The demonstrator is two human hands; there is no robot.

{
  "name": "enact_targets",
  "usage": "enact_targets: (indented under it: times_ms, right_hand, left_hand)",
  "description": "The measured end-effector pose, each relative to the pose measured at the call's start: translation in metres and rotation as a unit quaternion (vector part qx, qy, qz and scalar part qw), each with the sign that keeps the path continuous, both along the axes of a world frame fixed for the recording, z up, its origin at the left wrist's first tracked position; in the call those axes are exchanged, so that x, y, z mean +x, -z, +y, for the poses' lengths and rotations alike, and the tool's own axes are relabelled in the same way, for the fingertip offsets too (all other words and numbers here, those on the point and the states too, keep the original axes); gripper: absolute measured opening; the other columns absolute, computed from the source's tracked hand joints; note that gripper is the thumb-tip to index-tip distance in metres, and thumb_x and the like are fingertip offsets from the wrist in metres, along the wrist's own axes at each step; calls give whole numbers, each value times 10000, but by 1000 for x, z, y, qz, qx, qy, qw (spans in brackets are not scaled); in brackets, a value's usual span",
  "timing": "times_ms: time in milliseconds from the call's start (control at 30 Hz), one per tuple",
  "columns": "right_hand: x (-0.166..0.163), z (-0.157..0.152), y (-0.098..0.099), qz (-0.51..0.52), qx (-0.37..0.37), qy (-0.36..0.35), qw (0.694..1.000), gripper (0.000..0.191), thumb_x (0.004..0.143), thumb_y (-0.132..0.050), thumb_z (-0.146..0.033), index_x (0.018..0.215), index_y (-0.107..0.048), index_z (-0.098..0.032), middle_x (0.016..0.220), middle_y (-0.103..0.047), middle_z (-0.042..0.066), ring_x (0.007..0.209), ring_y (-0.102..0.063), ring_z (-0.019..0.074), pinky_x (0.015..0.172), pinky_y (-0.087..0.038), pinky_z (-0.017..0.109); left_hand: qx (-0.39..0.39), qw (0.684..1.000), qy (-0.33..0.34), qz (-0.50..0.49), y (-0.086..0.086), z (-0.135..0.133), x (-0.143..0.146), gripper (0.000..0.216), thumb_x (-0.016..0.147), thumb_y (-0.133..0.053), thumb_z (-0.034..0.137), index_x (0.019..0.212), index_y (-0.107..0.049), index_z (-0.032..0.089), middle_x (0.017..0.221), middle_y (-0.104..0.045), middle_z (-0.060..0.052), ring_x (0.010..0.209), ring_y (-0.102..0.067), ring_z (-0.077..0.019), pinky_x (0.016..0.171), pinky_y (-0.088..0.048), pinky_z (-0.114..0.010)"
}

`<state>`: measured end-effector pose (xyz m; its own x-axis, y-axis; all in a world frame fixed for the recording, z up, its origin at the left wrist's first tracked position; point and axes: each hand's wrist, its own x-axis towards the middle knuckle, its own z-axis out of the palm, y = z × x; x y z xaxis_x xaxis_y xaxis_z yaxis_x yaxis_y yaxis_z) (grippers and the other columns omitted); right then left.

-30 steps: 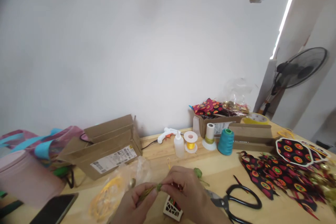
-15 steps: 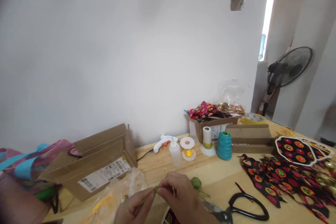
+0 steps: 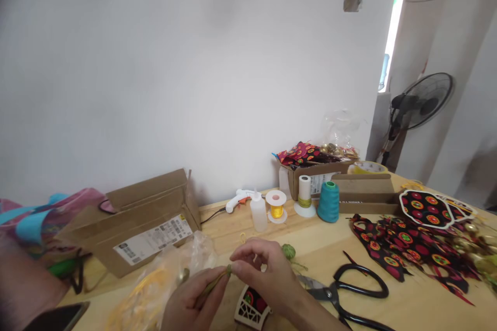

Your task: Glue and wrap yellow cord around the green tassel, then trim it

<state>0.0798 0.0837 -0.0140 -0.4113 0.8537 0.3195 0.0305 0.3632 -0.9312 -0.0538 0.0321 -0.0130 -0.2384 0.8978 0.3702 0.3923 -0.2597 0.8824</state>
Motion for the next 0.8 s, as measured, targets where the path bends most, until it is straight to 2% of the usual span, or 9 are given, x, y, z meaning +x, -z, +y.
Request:
enact_targets:
  times_ms: [100, 167, 267, 333, 400, 533, 600, 667, 800]
  right_hand:
    - [-2, 0, -1, 28, -36, -14, 999, 147, 653, -616, -281, 634, -599, -136, 600, -514, -9, 551, -434, 93, 504, -339, 209]
    - [-3, 1, 2, 77, -94, -40, 992, 143, 624, -636, -254, 592, -567, -132, 587, -489, -22, 523, -408, 75, 481, -312, 194]
    - [-1, 5, 8, 157, -208, -99, 960, 151, 657, -608, -252, 594, -532, -138, 524, -424, -54, 440, -337, 45, 424, -261, 172]
    - [0, 6, 11, 195, -249, -129, 940, 184, 708, -557, -286, 598, -513, -145, 496, -381, -66, 411, -303, 42, 401, -241, 168]
    - [0, 5, 12, 190, -230, -131, 945, 191, 714, -557, -320, 641, -533, -145, 517, -396, -60, 426, -312, 46, 404, -245, 168]
    - [-1, 2, 7, 90, -125, -65, 986, 183, 617, -670, -274, 704, -595, -132, 570, -450, -44, 484, -349, 52, 441, -260, 176]
    - [0, 2, 5, 95, -143, -65, 983, 159, 622, -668, -263, 645, -584, -130, 572, -466, -38, 501, -376, 56, 462, -281, 179]
    - [2, 3, 5, 131, -200, -89, 967, 168, 644, -653, -275, 635, -564, -133, 554, -468, -43, 474, -376, 47, 452, -278, 174]
    - [4, 5, 9, 180, -251, -120, 943, 211, 717, -585, -337, 669, -563, -133, 525, -428, -57, 422, -335, 30, 420, -248, 165]
  left_hand:
    - [-6, 996, 43, 79, -3, -1, -2, 116, 669, -591, 246, 641, -704, 234, 569, -666, -39, 554, -588, -172, 529, -436, -203]
    - [-28, 995, 58, 75, -4, -1, -2, 132, 679, -579, 254, 640, -700, 219, 594, -671, -45, 572, -591, -174, 537, -441, -205]
    - [-81, 993, 80, -28, 0, 0, 0, 137, 667, -591, 283, 672, -694, 193, 660, -689, -48, 605, -608, -179, 545, -465, -208]
    - [-114, 983, 96, -108, 2, 1, 1, 161, 646, -612, 314, 686, -690, 179, 660, -695, -45, 606, -613, -179, 549, -477, -211]
    - [-136, 972, 111, -157, 4, 2, 1, 192, 630, -628, 341, 688, -689, 168, 632, -695, -42, 596, -611, -176, 543, -479, -212]
    - [-175, 957, 144, -182, 0, 2, 5, 239, 614, -640, 376, 696, -691, 158, 576, -683, -43, 575, -604, -176, 499, -470, -209]
    - [-173, 955, 125, -207, -3, 1, 8, 239, 587, -657, 383, 664, -690, 159, 546, -671, -36, 561, -597, -172, 486, -463, -206]
    - [-172, 951, 97, -239, -4, 0, 11, 243, 547, -683, 389, 619, -683, 156, 494, -643, -19, 521, -578, -155, 475, -452, -202]
    - [-200, 939, 88, -264, -4, 2, 10, 290, 496, -709, 411, 585, -677, 137, 310, -410, 76, 314, -353, -41, 359, -333, -150]
